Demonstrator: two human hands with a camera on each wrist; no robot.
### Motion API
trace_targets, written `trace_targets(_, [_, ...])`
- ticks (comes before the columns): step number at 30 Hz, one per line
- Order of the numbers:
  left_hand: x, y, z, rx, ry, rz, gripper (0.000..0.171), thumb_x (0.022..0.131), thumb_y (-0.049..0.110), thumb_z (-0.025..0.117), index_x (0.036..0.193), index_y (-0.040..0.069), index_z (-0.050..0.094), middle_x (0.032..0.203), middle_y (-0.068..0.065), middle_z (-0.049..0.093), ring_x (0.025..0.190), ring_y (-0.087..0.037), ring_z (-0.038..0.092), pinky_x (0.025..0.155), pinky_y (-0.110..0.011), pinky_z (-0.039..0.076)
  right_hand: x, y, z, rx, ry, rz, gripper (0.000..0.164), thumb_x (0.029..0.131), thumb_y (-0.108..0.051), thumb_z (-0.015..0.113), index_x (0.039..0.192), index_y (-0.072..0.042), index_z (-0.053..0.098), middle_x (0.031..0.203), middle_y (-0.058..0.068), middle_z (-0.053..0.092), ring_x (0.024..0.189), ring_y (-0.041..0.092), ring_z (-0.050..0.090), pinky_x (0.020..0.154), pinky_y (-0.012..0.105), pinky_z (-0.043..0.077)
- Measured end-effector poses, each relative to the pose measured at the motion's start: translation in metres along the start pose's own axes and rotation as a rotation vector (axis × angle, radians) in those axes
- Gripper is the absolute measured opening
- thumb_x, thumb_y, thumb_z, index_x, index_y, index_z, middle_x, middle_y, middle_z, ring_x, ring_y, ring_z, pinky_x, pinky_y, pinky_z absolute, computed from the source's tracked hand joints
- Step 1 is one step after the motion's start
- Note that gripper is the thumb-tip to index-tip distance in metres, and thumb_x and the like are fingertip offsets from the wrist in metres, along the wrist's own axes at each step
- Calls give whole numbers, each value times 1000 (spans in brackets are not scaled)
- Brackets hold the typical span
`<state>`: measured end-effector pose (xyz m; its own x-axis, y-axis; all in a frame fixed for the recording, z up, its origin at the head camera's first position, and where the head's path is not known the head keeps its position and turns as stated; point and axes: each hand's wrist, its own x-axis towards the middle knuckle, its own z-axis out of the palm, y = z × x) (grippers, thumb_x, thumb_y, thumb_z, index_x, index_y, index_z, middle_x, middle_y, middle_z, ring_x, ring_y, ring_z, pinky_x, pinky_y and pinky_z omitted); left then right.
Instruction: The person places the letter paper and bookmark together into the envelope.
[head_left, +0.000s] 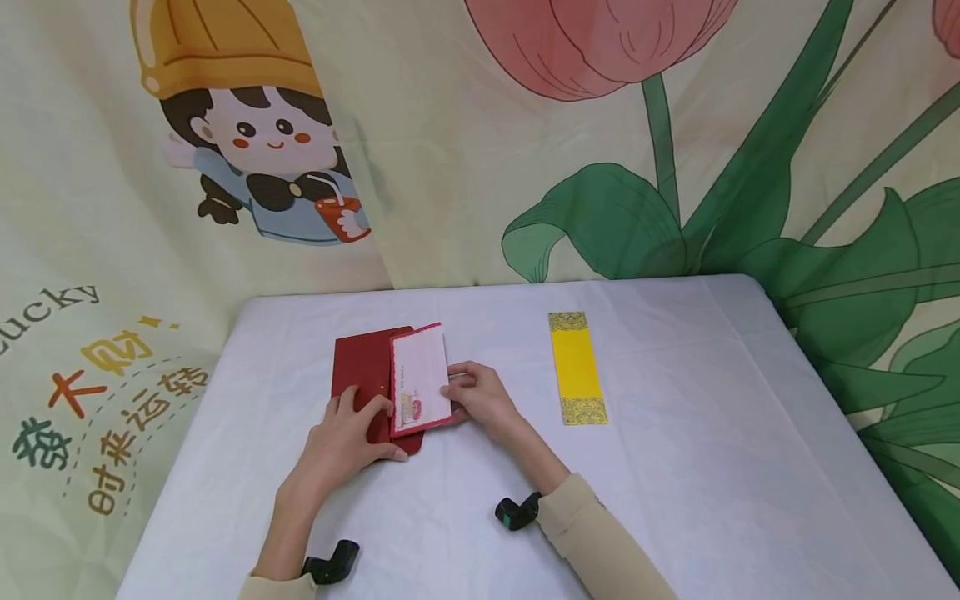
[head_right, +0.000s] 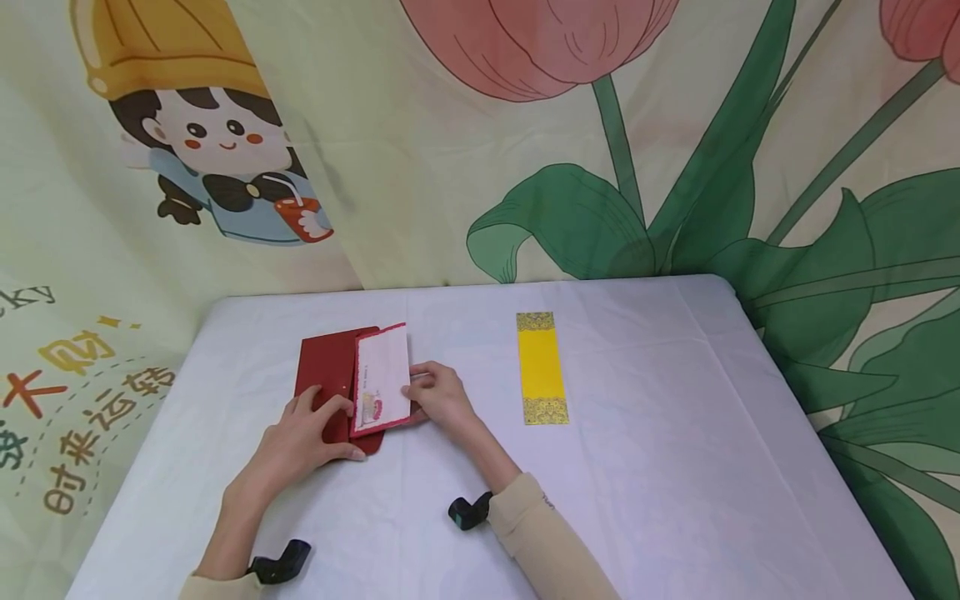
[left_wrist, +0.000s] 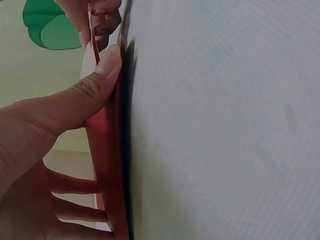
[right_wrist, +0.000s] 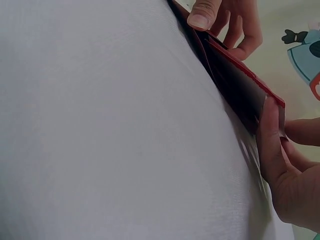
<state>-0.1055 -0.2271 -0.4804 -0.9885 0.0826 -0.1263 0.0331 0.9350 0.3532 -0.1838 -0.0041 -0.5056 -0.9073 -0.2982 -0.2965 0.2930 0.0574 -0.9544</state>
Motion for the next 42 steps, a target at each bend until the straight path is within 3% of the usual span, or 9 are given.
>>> trace_targets(15, [-1, 0, -1, -6, 1, 1, 71, 75, 49, 90, 130, 17, 59, 151, -35, 33, 137, -57, 33, 93, -77, 46, 1, 1, 5, -2, 3, -22, 34, 95, -5, 70, 127, 1, 62, 93, 10, 72, 67, 13, 66, 54, 27, 58])
trace_targets(24, [-1, 0, 0, -12, -2, -12, 69, 74, 48, 90, 129, 17, 60, 153, -35, 32, 138, -56, 32, 96, -78, 43, 2, 3, 17, -234, 80, -120, 38, 93, -5, 73, 129, -2, 61, 85, 7, 72, 58, 13, 63, 52, 26, 56])
trace_targets(36, [0, -2, 0, -9, 15, 8, 73, 74, 48, 91, 131, 16, 59, 152, -35, 33, 137, -55, 34, 93, -77, 46, -1, -2, 27, -259, 18, -136, 42, 94, 0, 69, 135, -1, 61, 93, 8, 71, 71, 12, 66, 54, 29, 59])
trace_targets(42, [0, -1, -1, -12, 19, 8, 75, 73, 49, 91, 133, 15, 60, 151, -34, 34, 136, -55, 35, 92, -76, 47, -2, -1, 32, -237, 10, -140, 43, 93, 1, 70, 135, -1, 61, 94, 9, 72, 69, 12, 68, 54, 29, 59])
